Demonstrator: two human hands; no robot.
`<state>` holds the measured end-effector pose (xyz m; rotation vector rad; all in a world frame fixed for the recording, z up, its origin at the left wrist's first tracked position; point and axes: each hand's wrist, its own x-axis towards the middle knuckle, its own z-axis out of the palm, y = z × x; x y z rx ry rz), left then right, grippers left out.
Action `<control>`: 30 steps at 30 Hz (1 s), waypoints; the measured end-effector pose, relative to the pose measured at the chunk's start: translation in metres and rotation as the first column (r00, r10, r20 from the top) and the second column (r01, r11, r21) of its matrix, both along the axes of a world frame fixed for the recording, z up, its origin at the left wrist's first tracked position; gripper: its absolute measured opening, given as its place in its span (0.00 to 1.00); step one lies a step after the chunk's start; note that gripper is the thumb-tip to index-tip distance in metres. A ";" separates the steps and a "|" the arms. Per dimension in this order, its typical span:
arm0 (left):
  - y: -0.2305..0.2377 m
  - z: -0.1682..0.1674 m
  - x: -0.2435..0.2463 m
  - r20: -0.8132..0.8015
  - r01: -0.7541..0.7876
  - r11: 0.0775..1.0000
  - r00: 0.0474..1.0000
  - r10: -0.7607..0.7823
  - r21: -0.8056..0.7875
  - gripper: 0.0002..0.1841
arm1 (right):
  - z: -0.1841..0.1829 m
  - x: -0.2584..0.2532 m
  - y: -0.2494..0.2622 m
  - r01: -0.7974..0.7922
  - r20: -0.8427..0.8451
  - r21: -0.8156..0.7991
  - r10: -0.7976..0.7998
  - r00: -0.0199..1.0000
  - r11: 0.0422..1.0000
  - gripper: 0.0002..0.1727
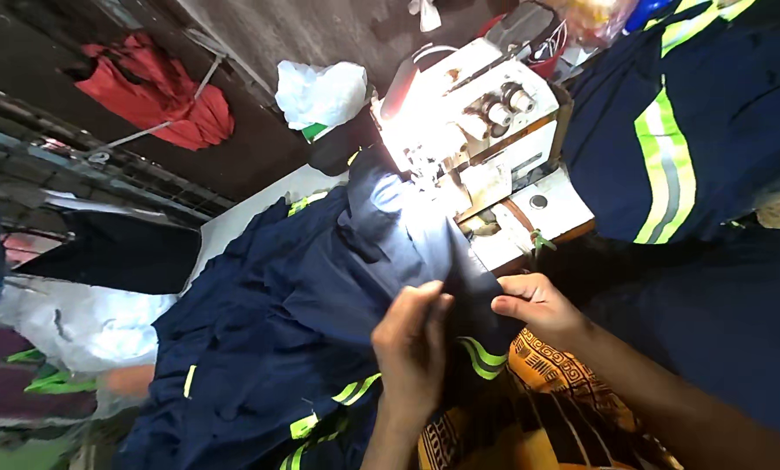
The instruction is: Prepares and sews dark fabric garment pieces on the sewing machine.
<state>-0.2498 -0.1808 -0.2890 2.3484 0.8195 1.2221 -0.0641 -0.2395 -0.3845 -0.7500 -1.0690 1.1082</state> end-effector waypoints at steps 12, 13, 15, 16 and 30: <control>0.045 -0.045 0.033 -0.330 -0.039 0.962 0.935 0.131 0.271 0.10 | 0.000 -0.007 0.058 0.188 0.031 -0.226 -0.186 0.982 0.956 0.12; 0.052 -0.041 0.036 -0.329 -0.047 0.955 0.933 0.147 0.294 0.10 | 0.005 -0.007 0.066 0.187 0.014 -0.254 -0.189 0.982 0.949 0.12; 0.064 -0.035 0.040 -0.338 -0.068 0.941 0.923 0.185 0.331 0.10 | 0.013 -0.007 0.078 0.178 -0.031 -0.302 -0.196 0.980 0.937 0.11; 0.068 -0.034 0.042 -0.339 -0.081 0.939 0.919 0.200 0.335 0.09 | 0.016 -0.007 0.081 0.165 -0.061 -0.328 -0.195 0.979 0.930 0.11; 0.067 -0.051 0.025 -0.239 0.050 0.935 0.970 0.037 0.351 0.06 | 0.008 -0.014 0.051 0.260 -0.010 -0.271 -0.272 0.962 0.927 0.02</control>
